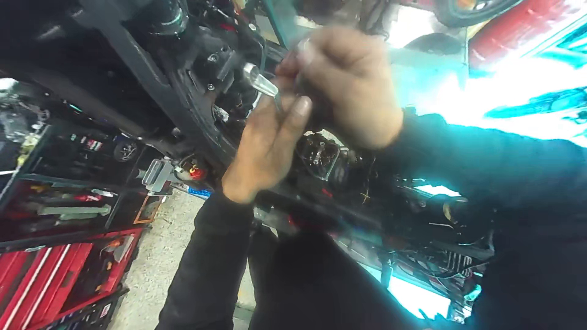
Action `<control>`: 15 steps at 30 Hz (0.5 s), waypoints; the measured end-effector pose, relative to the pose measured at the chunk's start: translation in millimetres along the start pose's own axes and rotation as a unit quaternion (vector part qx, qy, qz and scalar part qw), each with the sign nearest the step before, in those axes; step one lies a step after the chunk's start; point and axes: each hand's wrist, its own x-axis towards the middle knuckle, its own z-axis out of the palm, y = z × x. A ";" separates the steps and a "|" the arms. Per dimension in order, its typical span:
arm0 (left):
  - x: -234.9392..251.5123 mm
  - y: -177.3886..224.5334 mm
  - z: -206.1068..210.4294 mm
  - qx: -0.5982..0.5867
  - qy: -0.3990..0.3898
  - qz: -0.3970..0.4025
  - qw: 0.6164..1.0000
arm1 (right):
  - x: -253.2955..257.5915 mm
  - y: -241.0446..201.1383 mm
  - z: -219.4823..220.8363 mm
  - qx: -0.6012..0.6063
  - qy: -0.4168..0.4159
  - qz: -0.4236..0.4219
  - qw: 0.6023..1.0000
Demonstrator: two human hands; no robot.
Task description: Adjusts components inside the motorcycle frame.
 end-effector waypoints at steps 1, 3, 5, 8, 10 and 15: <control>0.4 0.3 -0.5 0.009 0.035 0.007 0.999 | 4.9 -1.5 -5.0 0.038 0.012 -0.002 0.999; 0.7 -0.4 -3.6 0.016 0.097 0.024 0.995 | 12.9 -4.6 -16.3 0.061 0.019 0.035 0.997; 2.6 -3.1 -3.6 -0.003 0.167 0.021 0.986 | 9.0 -6.9 -29.2 -0.112 -0.069 0.142 0.981; 2.3 -3.2 -3.0 -0.012 0.172 0.009 0.985 | -19.6 19.8 -28.1 -0.454 -0.276 0.252 0.809; 2.2 -2.2 -1.9 -0.009 0.157 0.008 0.988 | -43.4 53.7 -18.6 -0.547 -0.319 0.271 0.725; 4.6 -2.1 -0.1 0.000 0.157 -0.001 0.988 | -46.0 105.3 -8.6 -0.534 -0.348 0.209 0.742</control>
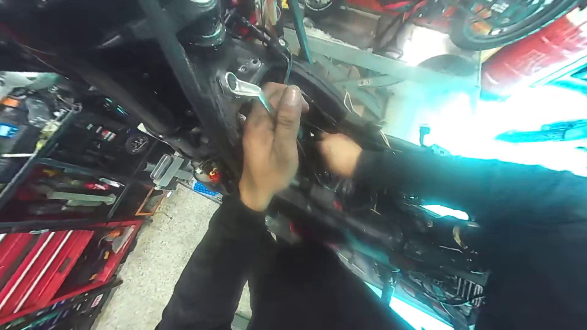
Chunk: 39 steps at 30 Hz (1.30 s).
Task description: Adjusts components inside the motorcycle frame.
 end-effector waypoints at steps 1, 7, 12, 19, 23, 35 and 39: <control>0.1 0.0 -0.2 0.009 -0.001 -0.004 1.000 | 6.0 -1.5 1.5 0.006 0.008 -0.022 1.000; 0.4 -0.4 0.4 0.022 -0.002 0.002 1.000 | 54.3 14.2 10.7 0.084 -0.026 -0.123 0.989; 1.5 -2.3 1.0 0.031 0.006 -0.013 0.999 | 66.1 6.9 15.5 0.056 -0.043 -0.197 0.978; 1.9 -7.7 2.2 0.002 0.010 0.001 1.000 | 82.3 -5.2 2.4 -0.090 -0.187 -0.153 0.966; 1.0 -8.2 2.2 0.008 0.014 -0.003 1.000 | 52.2 -17.3 -26.4 -0.039 -0.184 -0.150 0.971; -0.5 -7.7 1.7 -0.001 -0.004 -0.019 1.000 | 54.4 -18.9 -28.6 -0.012 -0.183 -0.200 0.962; 0.4 -8.6 1.9 -0.005 -0.007 -0.022 1.000 | 76.9 1.5 -3.4 -0.023 -0.156 -0.273 0.949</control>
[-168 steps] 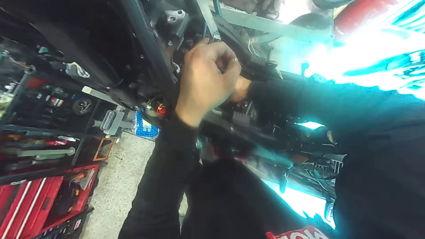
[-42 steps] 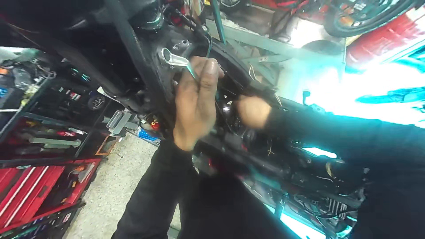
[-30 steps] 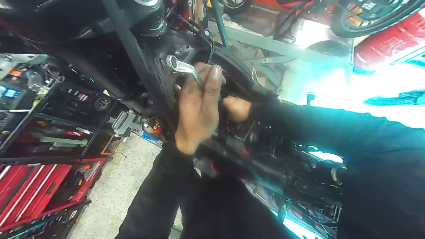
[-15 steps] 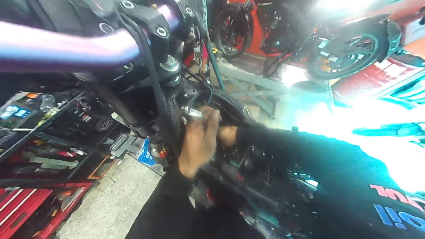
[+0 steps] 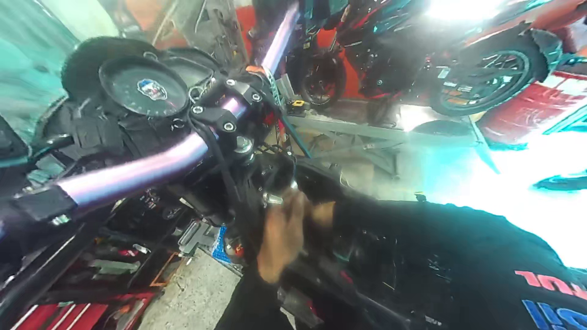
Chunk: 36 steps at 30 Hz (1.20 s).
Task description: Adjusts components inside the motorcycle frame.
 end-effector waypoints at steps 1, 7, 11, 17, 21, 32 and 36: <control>-0.1 -0.3 -0.3 0.003 -0.003 0.000 1.000 | 1.4 -0.6 1.3 -0.002 -0.008 0.015 1.000; -0.4 -0.5 -0.9 0.013 -0.016 -0.005 1.000 | -27.3 -34.2 -11.7 0.007 0.035 0.060 0.998; -0.2 0.0 -1.9 0.008 -0.008 -0.012 1.000 | -27.9 -36.7 -21.1 0.028 0.010 0.090 0.996; -0.1 0.3 -1.6 -0.002 -0.009 -0.018 1.000 | -21.8 -32.2 -2.3 0.004 0.082 0.073 0.994; -2.4 1.1 -0.8 0.002 -0.013 -0.025 1.000 | -22.3 -37.3 -4.5 -0.003 0.047 0.099 0.994; -2.8 -0.1 -0.7 0.014 -0.010 -0.023 1.000 | -10.1 -24.5 1.1 0.004 0.041 0.079 0.996; -4.1 -0.5 -0.9 0.012 -0.015 -0.022 1.000 | -18.0 -36.2 -16.8 -0.037 -0.015 0.078 0.996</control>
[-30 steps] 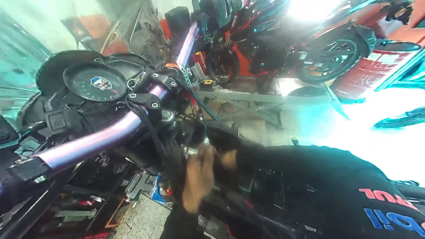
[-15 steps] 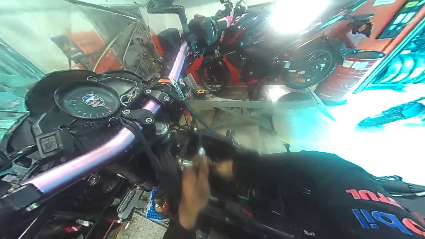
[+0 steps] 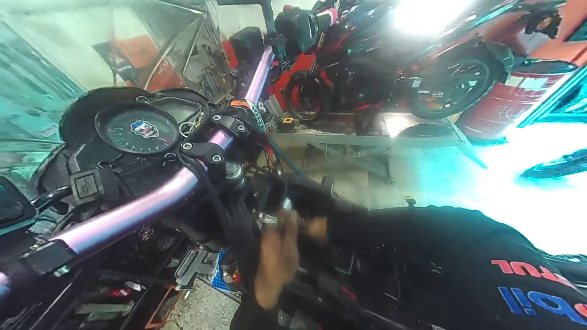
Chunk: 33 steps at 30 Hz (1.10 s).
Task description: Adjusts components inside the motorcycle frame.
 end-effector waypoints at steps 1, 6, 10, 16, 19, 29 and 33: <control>0.5 0.0 -0.9 0.001 -0.001 -0.001 1.000 | 0.4 -1.0 -2.4 -0.003 0.004 -0.003 1.000; 2.0 1.3 0.1 -0.001 0.005 -0.013 1.000 | -2.1 4.2 6.4 0.041 0.052 0.001 0.998; 0.5 -0.7 1.9 -0.008 0.003 -0.008 1.000 | 2.6 14.3 34.0 0.058 0.145 0.081 0.984; -0.1 0.8 -2.3 0.009 -0.005 0.003 1.000 | -6.2 -3.0 13.7 0.134 0.085 0.185 0.970; 1.3 -0.5 -0.9 0.013 -0.006 0.009 1.000 | -7.5 -3.9 9.5 0.114 0.054 0.186 0.974; 2.2 -1.1 -2.5 0.009 -0.003 0.002 1.000 | -1.6 3.9 5.9 0.093 0.020 0.160 0.983; 1.9 -0.9 -1.1 -0.006 0.005 0.008 1.000 | -4.9 3.3 0.8 0.085 0.022 0.156 0.984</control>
